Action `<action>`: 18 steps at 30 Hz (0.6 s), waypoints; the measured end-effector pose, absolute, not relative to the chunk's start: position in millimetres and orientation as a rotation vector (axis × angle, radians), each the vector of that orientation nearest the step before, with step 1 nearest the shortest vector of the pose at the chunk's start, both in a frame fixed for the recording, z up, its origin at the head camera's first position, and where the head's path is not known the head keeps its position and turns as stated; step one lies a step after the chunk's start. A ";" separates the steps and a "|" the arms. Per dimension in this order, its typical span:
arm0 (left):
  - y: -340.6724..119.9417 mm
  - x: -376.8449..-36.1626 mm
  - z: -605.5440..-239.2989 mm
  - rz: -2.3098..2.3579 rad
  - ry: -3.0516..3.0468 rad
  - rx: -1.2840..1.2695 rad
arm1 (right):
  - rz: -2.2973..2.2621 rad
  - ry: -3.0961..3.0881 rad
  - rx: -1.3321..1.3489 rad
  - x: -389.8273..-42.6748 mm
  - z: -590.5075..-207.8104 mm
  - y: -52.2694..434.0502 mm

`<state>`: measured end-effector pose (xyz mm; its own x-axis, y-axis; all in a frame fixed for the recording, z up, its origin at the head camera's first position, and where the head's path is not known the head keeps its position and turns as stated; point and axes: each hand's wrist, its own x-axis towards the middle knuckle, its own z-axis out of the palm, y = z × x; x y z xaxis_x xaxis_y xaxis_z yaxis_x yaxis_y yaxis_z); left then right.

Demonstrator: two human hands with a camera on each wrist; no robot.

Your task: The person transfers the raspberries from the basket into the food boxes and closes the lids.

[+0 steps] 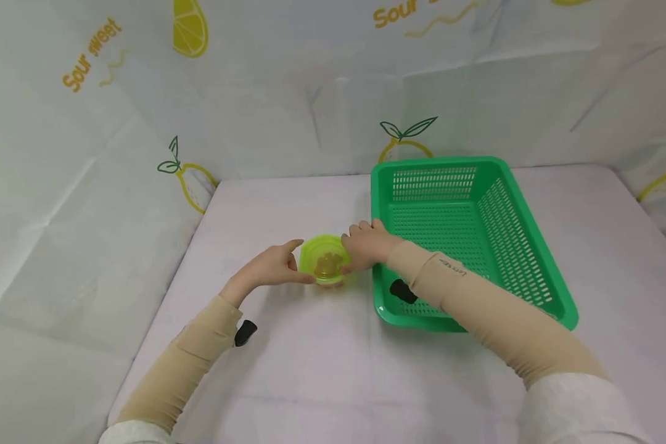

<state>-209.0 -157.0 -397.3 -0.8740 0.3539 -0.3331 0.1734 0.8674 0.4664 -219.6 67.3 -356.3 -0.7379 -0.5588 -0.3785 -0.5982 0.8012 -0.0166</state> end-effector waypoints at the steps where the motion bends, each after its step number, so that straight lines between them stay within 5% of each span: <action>1: -157.4 -209.3 -395.1 0.587 2.632 0.374 | 0.124 2.620 -0.869 -219.8 -353.6 68.0; 18: -170.6 -180.7 -325.8 0.639 3.225 0.676 | -0.290 3.056 -0.775 -181.3 -294.8 171.0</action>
